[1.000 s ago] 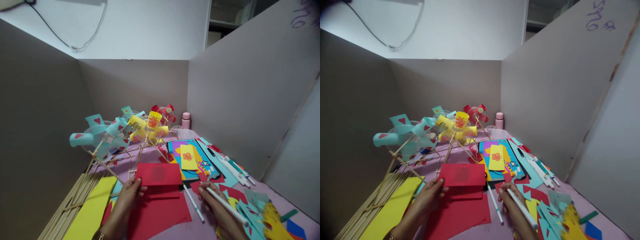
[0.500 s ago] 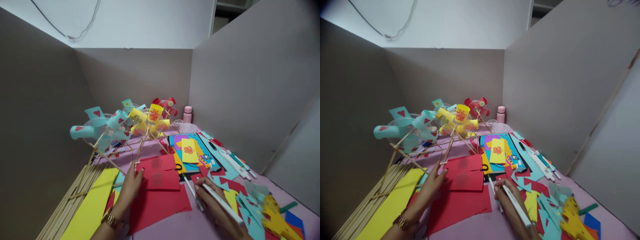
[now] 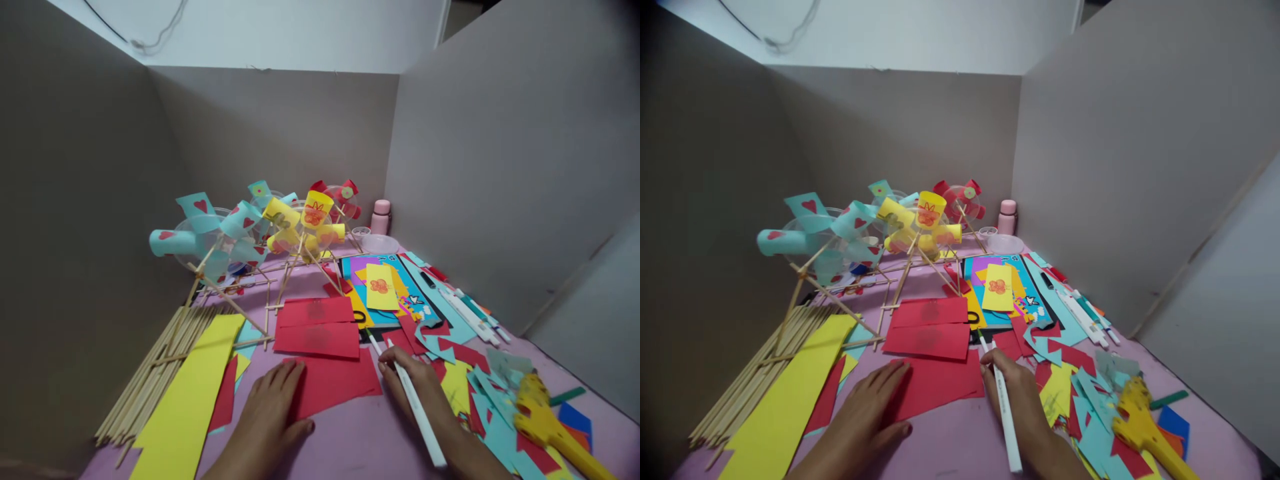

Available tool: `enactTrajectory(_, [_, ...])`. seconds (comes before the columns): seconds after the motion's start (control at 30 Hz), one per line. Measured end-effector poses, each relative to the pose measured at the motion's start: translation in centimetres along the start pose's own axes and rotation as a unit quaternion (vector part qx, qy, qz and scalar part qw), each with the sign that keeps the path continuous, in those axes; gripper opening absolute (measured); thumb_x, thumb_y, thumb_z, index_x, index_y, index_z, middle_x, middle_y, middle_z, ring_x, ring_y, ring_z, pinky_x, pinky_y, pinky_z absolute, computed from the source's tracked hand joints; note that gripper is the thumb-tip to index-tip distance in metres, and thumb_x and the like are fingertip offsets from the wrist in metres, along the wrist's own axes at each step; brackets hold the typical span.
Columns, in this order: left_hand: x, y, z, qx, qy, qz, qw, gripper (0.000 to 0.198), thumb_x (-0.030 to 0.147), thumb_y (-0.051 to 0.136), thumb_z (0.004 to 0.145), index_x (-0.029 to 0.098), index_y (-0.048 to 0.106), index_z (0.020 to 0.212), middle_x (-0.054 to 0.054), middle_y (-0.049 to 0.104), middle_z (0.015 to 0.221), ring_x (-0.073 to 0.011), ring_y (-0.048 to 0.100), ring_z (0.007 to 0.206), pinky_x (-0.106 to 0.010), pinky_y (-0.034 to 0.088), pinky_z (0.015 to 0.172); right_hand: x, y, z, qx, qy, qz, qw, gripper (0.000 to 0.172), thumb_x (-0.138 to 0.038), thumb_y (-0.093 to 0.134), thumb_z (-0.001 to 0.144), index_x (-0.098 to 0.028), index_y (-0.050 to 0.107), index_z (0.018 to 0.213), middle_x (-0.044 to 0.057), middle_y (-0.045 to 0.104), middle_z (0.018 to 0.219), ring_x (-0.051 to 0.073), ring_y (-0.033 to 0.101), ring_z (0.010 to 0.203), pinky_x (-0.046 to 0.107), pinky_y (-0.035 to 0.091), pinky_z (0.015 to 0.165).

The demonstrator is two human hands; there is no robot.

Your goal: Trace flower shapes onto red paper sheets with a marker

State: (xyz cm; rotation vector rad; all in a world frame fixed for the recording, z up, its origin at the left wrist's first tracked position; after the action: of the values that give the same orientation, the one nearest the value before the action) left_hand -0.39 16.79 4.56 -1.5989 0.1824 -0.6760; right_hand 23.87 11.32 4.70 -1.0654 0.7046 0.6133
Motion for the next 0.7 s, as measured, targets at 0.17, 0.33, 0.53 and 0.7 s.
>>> enactTrajectory(0.17, [0.3, 0.0, -0.1, -0.011, 0.038, 0.042, 0.998, 0.052, 0.029, 0.065, 0.074, 0.024, 0.056, 0.125, -0.011, 0.053, 0.134, -0.0325, 0.046, 0.124, -0.053, 0.034, 0.103, 0.0, 0.2, -0.2, 0.003, -0.013, 0.001, 1.0, 0.013, -0.024, 0.048, 0.084, -0.022, 0.057, 0.077, 0.002, 0.065, 0.061, 0.02, 0.06, 0.053, 0.027, 0.041, 0.053])
enactTrajectory(0.33, [0.8, 0.1, -0.3, 0.003, 0.082, 0.06, 0.995, 0.045, 0.027, 0.062, 0.077, 0.023, 0.06, 0.121, -0.013, 0.056, 0.129, -0.0338, 0.05, 0.12, -0.055, 0.038, 0.098, -0.1, 0.3, -0.2, 0.0, -0.006, 0.028, 1.0, 0.012, -0.023, 0.049, 0.084, -0.022, 0.059, 0.076, 0.001, 0.064, 0.06, 0.02, 0.061, 0.053, 0.026, 0.041, 0.053])
enactTrajectory(0.53, [0.7, 0.2, -1.0, 0.045, 0.173, 0.067, 0.982, 0.05, 0.004, 0.035, 0.082, 0.025, 0.062, 0.118, -0.006, 0.064, 0.118, -0.0234, 0.06, 0.109, -0.045, 0.043, 0.098, -0.3, -0.4, -0.1, 0.013, 0.034, 0.041, 0.998, 0.017, -0.032, 0.05, 0.087, -0.021, 0.055, 0.075, 0.001, 0.062, 0.06, 0.019, 0.059, 0.055, 0.027, 0.039, 0.054])
enactTrajectory(0.7, [2.2, -1.2, -3.1, 0.246, 0.283, 0.113, 0.92, 0.05, 0.007, 0.026, 0.092, 0.029, 0.051, 0.13, -0.002, 0.065, 0.117, -0.0175, 0.061, 0.108, -0.035, 0.036, 0.102, -0.4, -0.6, -0.6, -0.024, 0.151, 0.302, 0.941, 0.03, -0.049, 0.046, 0.091, -0.022, 0.049, 0.08, 0.0, 0.063, 0.069, 0.013, 0.057, 0.053, 0.022, 0.036, 0.048])
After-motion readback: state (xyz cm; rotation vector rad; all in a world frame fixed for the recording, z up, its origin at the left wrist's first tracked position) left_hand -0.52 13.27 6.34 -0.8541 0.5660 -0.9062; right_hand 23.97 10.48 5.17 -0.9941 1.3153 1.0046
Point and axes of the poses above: each hand's wrist, its own z-axis towards the middle knuckle, its own y-axis out of the palm, x = y × z, the point moved 4 cm from there along z, towards the middle knuckle
